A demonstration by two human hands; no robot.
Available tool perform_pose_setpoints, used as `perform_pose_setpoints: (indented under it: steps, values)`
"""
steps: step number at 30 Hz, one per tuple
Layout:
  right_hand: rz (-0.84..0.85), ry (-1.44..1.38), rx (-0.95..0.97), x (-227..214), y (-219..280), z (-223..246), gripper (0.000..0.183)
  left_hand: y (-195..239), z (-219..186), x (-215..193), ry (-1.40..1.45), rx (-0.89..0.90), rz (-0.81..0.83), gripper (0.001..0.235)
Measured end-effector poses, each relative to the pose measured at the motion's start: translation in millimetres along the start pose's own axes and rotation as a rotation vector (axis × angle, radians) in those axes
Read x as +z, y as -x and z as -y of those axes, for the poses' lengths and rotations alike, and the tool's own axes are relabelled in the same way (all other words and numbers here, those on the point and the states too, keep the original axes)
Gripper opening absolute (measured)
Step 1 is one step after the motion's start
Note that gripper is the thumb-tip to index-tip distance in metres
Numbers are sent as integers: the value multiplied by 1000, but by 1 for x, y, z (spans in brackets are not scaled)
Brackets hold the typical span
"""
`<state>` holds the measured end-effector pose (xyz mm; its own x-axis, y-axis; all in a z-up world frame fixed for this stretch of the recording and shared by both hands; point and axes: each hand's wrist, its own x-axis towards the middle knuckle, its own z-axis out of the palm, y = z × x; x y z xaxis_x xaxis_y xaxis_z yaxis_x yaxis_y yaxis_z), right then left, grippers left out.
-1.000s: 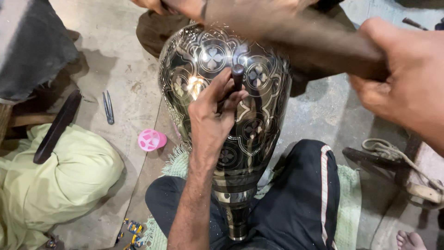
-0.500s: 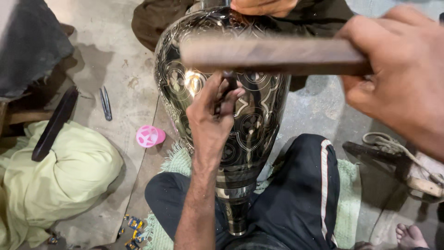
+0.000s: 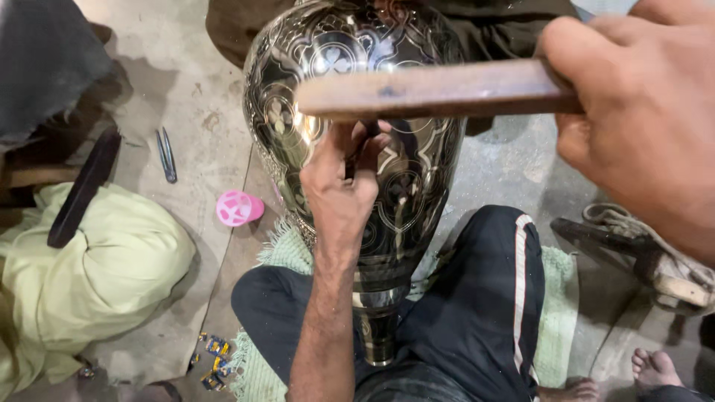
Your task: The person uses a hammer and a metal chisel to engrave decorative patterns onto a large, polished metal vessel. They repeatedly strike the chisel to create fine lines and shapes on the surface.
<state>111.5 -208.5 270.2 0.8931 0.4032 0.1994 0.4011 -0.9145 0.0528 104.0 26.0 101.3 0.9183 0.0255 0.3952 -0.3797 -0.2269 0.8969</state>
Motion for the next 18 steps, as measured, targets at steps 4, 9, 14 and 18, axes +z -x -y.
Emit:
perform_pose_setpoints:
  steps: [4, 9, 14, 18]
  values:
    - [27, 49, 29, -4, 0, 1, 30, -2, -2, 4, -99, 16, -54, 42]
    - [44, 89, -29, -8, -2, 5, 28, -4, -2, 7, -74, 36, -95, 36]
    - [49, 95, -30, -11, -4, 12, 21, 3, -3, 9, -35, 10, -97, 29]
    - [7, 157, -30, -9, -3, 14, 23, 7, 6, 12, -296, -59, -99, 19]
